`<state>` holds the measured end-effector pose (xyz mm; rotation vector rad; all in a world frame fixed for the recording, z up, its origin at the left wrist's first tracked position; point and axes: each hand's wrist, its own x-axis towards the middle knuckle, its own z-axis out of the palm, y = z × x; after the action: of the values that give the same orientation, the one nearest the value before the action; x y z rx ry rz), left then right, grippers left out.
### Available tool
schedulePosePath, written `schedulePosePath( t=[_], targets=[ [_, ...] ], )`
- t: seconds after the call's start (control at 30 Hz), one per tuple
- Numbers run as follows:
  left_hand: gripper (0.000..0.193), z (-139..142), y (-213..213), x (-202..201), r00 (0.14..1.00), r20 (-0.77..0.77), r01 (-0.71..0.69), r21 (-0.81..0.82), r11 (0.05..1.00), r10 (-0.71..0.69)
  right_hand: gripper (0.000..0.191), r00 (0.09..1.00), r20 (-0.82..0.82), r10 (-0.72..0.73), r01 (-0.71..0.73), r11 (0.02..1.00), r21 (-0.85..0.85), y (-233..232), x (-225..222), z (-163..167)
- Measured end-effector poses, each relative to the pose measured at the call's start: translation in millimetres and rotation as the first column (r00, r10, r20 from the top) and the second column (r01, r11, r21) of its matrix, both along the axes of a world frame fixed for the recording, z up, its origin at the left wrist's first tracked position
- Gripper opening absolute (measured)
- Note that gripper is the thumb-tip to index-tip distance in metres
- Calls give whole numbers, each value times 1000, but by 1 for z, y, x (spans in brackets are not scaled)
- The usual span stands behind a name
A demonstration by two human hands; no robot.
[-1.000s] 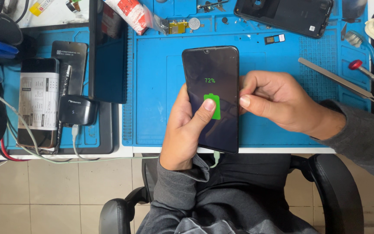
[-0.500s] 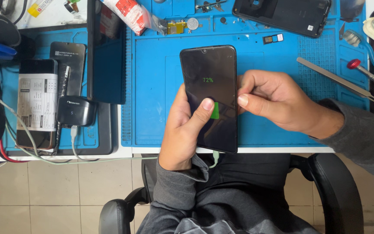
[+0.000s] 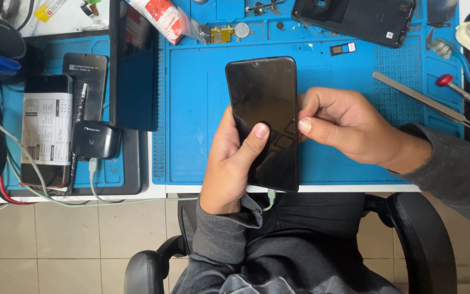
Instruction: The person reassembles a smartphone at a repair bench. They press the back cover onto the phone body, power the phone on to check the charging indicator, then use a metal pry tool to adjust and seat the rear housing, apply adhesive from a small bottle along the housing edge, and wipe the area with a tissue.
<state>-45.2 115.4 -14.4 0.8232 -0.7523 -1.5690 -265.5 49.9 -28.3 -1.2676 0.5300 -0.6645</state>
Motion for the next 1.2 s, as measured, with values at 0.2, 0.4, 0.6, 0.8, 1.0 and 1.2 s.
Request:
schedulePosePath(
  t=[0.2,0.4,0.6,0.8,1.0,1.2],
  targets=[
    [50,0,0,0,1000,2,1,6,1000,-1,9,1000,-17,-11,11,1000,15,1,0,0],
    [50,0,0,0,1000,-1,-2,5,1000,2,9,1000,14,-4,3,999,42,1,1,2],
    [49,0,-1,0,1000,-7,-1,8,1000,1,10,1000,-20,-15,15,1000,5,0,1,2],
    [50,0,0,-1,1000,-5,-5,2,1000,5,10,1000,-5,-8,8,1000,-1,0,1,1],
    [50,0,0,-1,1000,5,-7,1,1000,7,10,1000,-3,-9,9,1000,4,0,1,0],
    [49,0,-1,-1,1000,0,-8,0,1000,8,8,1000,7,-10,10,1000,21,0,1,0]
  ],
)
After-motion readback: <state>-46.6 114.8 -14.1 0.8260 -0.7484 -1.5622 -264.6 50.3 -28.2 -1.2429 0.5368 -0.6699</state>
